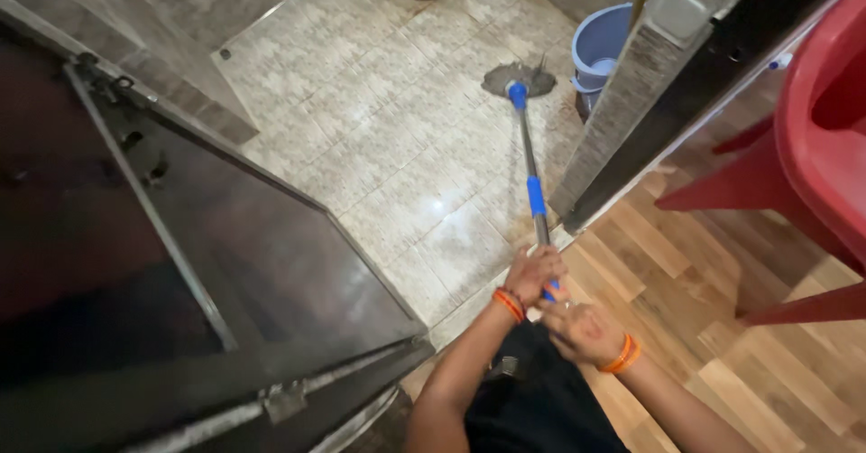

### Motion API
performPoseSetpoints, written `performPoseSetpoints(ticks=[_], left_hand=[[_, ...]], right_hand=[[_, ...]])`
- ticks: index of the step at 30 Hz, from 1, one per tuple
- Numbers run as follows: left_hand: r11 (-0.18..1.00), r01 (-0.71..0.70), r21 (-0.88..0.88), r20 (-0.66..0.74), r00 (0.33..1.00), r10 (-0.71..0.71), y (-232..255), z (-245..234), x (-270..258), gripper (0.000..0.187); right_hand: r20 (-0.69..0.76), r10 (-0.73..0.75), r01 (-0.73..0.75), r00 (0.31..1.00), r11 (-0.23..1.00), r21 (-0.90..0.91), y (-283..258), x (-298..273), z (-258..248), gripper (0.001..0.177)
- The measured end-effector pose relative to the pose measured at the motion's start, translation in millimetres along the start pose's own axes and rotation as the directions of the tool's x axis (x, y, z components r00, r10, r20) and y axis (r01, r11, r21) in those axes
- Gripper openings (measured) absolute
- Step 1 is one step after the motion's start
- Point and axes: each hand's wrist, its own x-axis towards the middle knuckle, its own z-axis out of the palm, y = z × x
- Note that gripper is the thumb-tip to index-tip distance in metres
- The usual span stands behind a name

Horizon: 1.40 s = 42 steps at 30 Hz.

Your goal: The person mops the tiled floor of a bathroom with a blue-handled mop.

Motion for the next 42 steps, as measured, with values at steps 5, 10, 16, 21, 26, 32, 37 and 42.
performPoseSetpoints(ticks=[5,10,16,21,26,32,37,42], left_hand=[[0.998,-0.019,0.064,0.047,0.999,0.016,132.3,-49.3,-0.9,0.009],[0.996,-0.011,0.089,0.029,1.000,0.008,248.8,-94.4,9.7,0.007],[0.997,-0.054,0.052,-0.165,0.984,0.062,301.2,-114.2,15.9,0.011],[0.998,-0.054,0.030,-0.187,0.981,0.059,256.4,-93.6,15.0,0.015],[1.000,-0.022,0.015,-0.132,0.991,0.024,164.6,-63.4,14.8,0.012],[0.990,0.027,0.136,0.002,1.000,-0.028,23.5,-51.3,17.1,0.014],[0.967,0.117,0.227,0.141,0.978,-0.151,-76.7,-60.0,2.8,0.019],[0.967,0.181,0.179,0.101,0.974,-0.201,-119.7,-98.3,-14.2,0.012]], right_hand=[[-0.111,-0.374,0.373,0.921,0.927,-0.030,-56.9,-75.1,-58.3,0.031],[-0.207,-0.506,0.501,0.837,0.862,-0.080,-114.6,-140.6,-129.3,0.032],[-0.316,-0.631,0.656,0.708,0.754,-0.034,-127.6,-161.5,-143.7,0.033],[-0.385,-0.575,0.638,0.721,0.769,0.047,-99.7,-139.3,-113.7,0.023],[-0.388,-0.425,0.492,0.818,0.866,0.088,-64.8,-89.5,-85.9,0.020],[-0.170,0.045,0.003,0.984,0.963,0.270,-13.3,-9.2,-11.6,0.026],[-0.285,0.034,0.080,0.958,0.923,0.377,24.2,85.5,64.8,0.026],[-0.238,0.067,0.056,0.969,0.879,0.474,19.2,139.6,86.3,0.031]])
